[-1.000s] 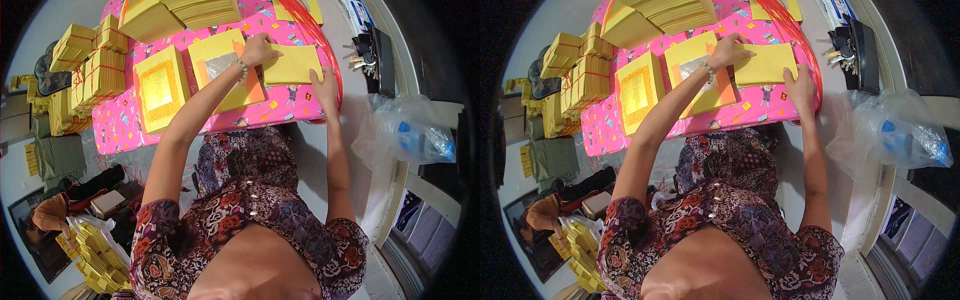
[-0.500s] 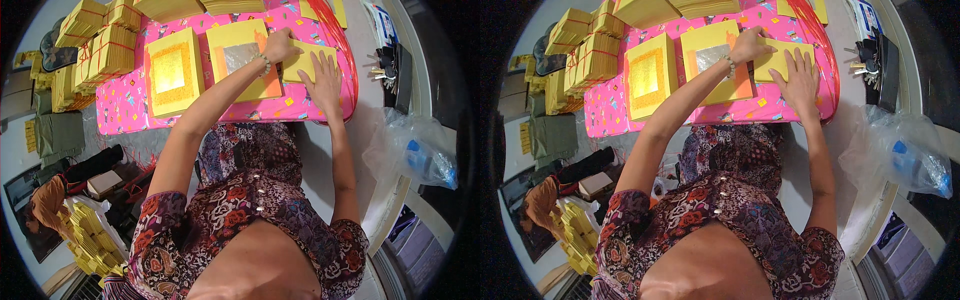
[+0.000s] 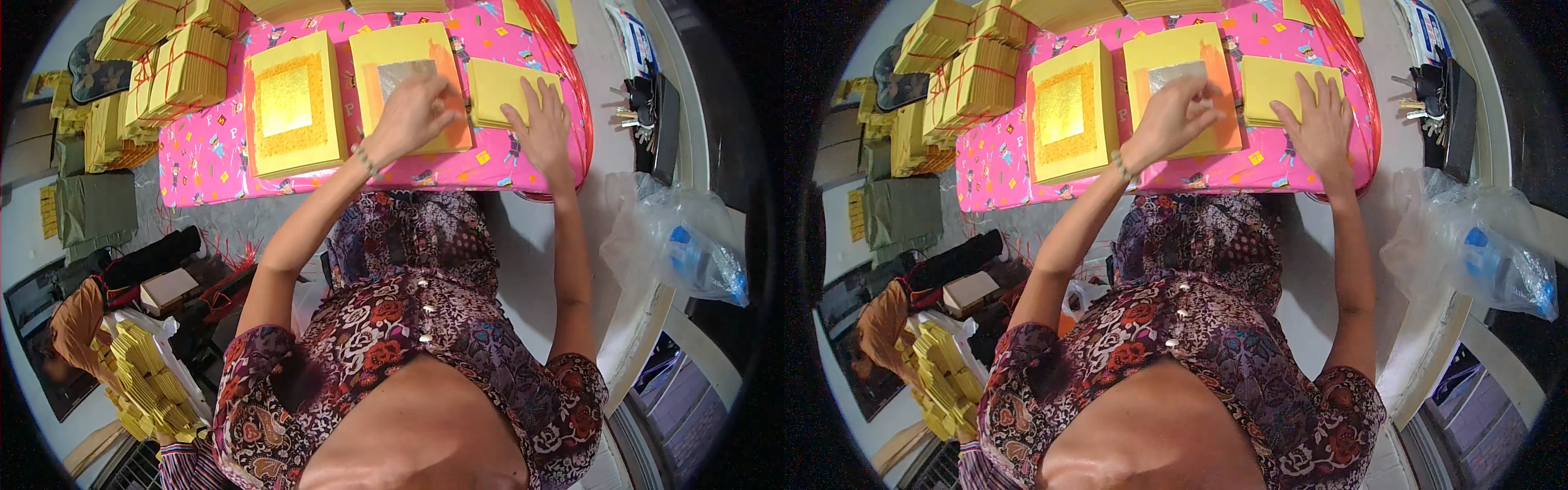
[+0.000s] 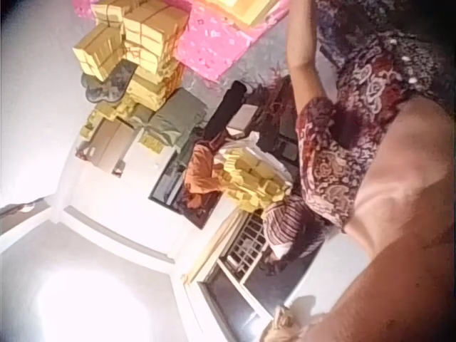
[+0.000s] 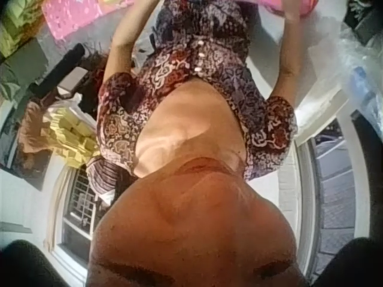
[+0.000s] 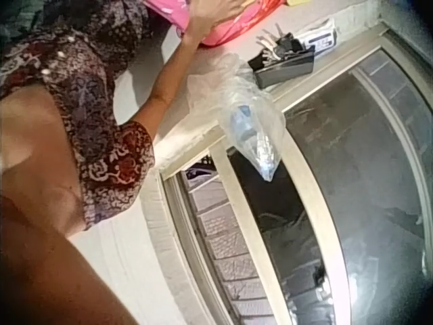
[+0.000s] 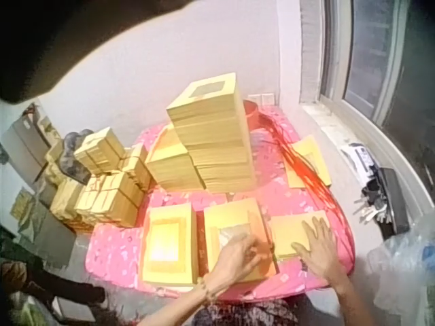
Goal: Bundling stacks of yellow ritual paper sheets with red rubber bands and organizing them on a table.
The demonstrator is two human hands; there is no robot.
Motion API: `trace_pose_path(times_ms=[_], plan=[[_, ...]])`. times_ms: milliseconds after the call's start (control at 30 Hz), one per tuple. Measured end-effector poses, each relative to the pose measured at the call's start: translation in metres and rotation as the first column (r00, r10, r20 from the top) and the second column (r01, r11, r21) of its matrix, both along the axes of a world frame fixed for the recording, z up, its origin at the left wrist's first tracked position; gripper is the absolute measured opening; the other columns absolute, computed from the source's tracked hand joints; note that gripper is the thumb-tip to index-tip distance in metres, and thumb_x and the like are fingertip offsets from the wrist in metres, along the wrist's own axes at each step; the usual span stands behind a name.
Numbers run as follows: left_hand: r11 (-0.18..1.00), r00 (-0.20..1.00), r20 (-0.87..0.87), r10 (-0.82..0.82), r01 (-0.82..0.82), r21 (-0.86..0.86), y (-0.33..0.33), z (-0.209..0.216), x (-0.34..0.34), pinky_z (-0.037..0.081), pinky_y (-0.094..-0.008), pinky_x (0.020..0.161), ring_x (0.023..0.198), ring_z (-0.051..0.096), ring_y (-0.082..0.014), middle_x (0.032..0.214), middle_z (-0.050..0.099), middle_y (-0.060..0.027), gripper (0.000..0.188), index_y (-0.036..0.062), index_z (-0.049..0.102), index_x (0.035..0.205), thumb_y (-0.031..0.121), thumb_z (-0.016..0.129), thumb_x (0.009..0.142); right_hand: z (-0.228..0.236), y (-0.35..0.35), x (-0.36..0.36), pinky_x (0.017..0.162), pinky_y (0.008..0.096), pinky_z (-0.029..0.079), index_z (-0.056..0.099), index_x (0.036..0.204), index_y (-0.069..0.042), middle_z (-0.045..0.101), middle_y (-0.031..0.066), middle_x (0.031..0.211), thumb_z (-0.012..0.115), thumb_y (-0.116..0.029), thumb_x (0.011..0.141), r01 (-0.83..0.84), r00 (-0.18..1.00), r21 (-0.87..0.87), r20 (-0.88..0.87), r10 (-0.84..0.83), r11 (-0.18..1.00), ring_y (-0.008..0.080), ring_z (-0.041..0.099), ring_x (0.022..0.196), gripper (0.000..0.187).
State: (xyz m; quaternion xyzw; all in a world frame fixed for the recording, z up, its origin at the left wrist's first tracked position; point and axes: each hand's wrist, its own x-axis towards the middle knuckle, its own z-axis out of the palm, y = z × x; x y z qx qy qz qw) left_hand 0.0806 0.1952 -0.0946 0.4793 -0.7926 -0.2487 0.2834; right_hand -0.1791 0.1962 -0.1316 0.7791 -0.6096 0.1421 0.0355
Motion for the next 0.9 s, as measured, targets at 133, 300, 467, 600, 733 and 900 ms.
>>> trace_pose_path(times_ms=[133,300,467,600,733,900], plan=[[1.0,0.997,0.071,0.007,-0.008,0.016,0.047,-0.009,0.024,0.048,-0.0412,0.075,0.088,0.057,-0.0315,0.092,0.06,-0.0122,0.031,0.0059,0.063,0.099,0.019,0.076,0.075,0.034,0.001,0.01,0.108,0.0547,0.025,0.049,0.137,-0.011,0.043,0.0161,0.142,0.054,-0.05,0.092,-0.058,0.998,-0.126,0.024,0.062,0.99,0.0395,0.034,0.135,0.059],[0.995,0.992,0.119,0.047,-0.037,-0.09,0.063,-0.017,0.028,0.047,-0.0401,0.076,0.088,0.055,-0.0292,0.09,0.057,-0.01,0.031,0.0072,0.063,0.099,0.019,0.076,0.074,0.055,0.012,0.031,0.106,0.049,0.03,0.061,0.121,-0.013,0.056,0.0081,0.129,0.065,-0.032,0.088,-0.348,0.906,-0.121,0.213,0.367,0.93,0.0302,0.042,0.131,0.039],[0.991,0.99,0.136,0.04,-0.021,-0.133,0.061,-0.024,0.029,0.048,-0.039,0.075,0.088,0.055,-0.0277,0.09,0.058,-0.0078,0.029,0.0088,0.064,0.099,0.02,0.075,0.076,0.034,0.022,0.048,0.104,0.0446,0.033,0.066,0.101,-0.011,0.061,0.0015,0.11,0.072,-0.02,0.078,-0.596,0.802,0.042,0.066,0.593,0.802,0.0218,0.048,0.122,0.026],[0.994,0.995,0.096,0.042,-0.032,-0.104,0.062,-0.024,0.033,0.05,-0.0383,0.074,0.085,0.057,-0.027,0.091,0.062,-0.0064,0.023,0.0087,0.07,0.097,0.019,0.075,0.077,0.031,0.024,0.053,0.103,0.0447,0.033,0.067,0.094,-0.011,0.061,0.0009,0.107,0.073,-0.017,0.076,-0.586,0.81,0.026,0.037,0.585,0.81,0.0214,0.049,0.121,0.02],[0.993,0.997,0.042,0.064,-0.06,-0.1,0.062,-0.026,0.035,0.051,-0.0369,0.072,0.081,0.06,-0.0251,0.086,0.065,-0.0066,0.017,0.0091,0.074,0.092,0.02,0.073,0.079,0.03,0.022,0.053,0.103,0.0449,0.034,0.068,0.089,-0.011,0.061,0.0006,0.108,0.072,-0.018,0.078,-0.599,0.801,0.005,0.013,0.599,0.801,0.0212,0.049,0.121,0.014],[0.99,0.995,0.009,0.099,-0.098,-0.102,0.063,-0.026,0.032,0.051,-0.0355,0.07,0.078,0.062,-0.0236,0.084,0.066,-0.0066,0.014,0.0084,0.075,0.087,0.02,0.072,0.08,0.031,0.022,0.05,0.102,0.0451,0.034,0.069,0.087,-0.011,0.061,0.0008,0.106,0.07,-0.019,0.079,-0.6,0.797,-0.036,0.053,0.601,0.799,0.0214,0.05,0.12,0.011]])
